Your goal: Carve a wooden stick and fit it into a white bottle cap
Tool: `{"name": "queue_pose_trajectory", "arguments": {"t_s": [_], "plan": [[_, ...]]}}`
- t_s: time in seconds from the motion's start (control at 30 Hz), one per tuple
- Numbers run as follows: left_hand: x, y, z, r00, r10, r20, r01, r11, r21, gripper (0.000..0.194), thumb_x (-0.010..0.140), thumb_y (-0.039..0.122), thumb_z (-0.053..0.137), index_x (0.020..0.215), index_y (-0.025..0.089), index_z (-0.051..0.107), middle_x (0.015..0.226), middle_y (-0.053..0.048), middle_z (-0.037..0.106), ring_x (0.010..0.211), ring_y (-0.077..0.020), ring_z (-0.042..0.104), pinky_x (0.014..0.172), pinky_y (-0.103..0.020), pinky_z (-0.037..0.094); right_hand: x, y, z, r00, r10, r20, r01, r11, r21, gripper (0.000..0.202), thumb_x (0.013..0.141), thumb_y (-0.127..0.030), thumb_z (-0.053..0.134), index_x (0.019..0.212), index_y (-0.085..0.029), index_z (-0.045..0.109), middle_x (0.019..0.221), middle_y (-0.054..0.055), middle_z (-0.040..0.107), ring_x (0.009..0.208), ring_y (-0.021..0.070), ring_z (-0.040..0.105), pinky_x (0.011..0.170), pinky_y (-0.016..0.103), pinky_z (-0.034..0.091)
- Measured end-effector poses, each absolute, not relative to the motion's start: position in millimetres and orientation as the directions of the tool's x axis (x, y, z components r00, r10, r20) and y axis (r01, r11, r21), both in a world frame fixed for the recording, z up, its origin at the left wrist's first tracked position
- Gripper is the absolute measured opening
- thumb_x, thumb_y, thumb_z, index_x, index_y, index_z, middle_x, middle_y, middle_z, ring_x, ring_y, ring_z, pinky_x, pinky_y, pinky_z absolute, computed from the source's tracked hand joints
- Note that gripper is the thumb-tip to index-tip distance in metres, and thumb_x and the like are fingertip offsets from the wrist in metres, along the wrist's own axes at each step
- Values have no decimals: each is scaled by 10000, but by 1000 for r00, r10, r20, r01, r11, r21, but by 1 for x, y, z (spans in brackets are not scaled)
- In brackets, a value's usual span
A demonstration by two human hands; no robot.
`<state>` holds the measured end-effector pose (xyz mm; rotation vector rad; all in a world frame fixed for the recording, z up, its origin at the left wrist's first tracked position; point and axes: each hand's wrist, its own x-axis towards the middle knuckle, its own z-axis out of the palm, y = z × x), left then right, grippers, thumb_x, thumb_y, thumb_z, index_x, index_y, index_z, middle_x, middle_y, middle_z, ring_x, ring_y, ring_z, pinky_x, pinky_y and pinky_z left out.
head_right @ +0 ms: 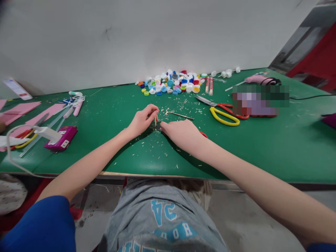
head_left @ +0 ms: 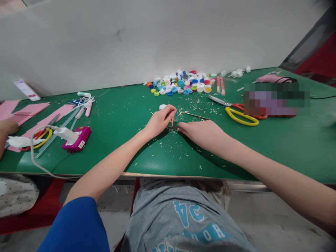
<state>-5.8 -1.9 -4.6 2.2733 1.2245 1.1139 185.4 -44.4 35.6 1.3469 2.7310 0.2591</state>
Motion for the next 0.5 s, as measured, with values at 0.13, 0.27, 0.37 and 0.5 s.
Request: {"name": "queue_pose_trajectory", "arguments": {"t_s": [0.13,0.27,0.37,0.5], "plan": [[-6,-1,-5,330,815,476,554,-576,601,192,989,332,406,1006,191,536,786,8,672,683,-78,598,706,-219,459,184,-46,39,-603,798,-17,783,595,183,330,1029,-348,255,1009,-204,551,860,52,709,689,163,636,523,294,192],[-6,-1,-5,330,815,476,546,-576,609,192,989,337,408,1007,195,535,783,11,668,683,-78,602,712,-222,459,185,-46,39,-603,798,-18,782,595,184,336,1029,-349,254,994,-202,554,848,51,707,685,160,636,520,296,191],[-6,-2,-4,330,816,474,552,-574,604,195,990,340,404,1005,196,535,784,10,668,682,-78,601,711,-223,461,185,-45,38,-605,796,-13,781,597,184,342,1032,-355,248,989,-207,554,847,44,710,690,163,636,522,294,194],[-6,-2,-4,328,821,467,560,-567,604,195,990,338,402,1010,197,535,786,8,666,689,-81,598,712,-226,460,186,-45,37,-610,793,-11,777,600,190,351,1033,-364,244,997,-210,557,851,47,714,693,168,635,526,291,198]]}}
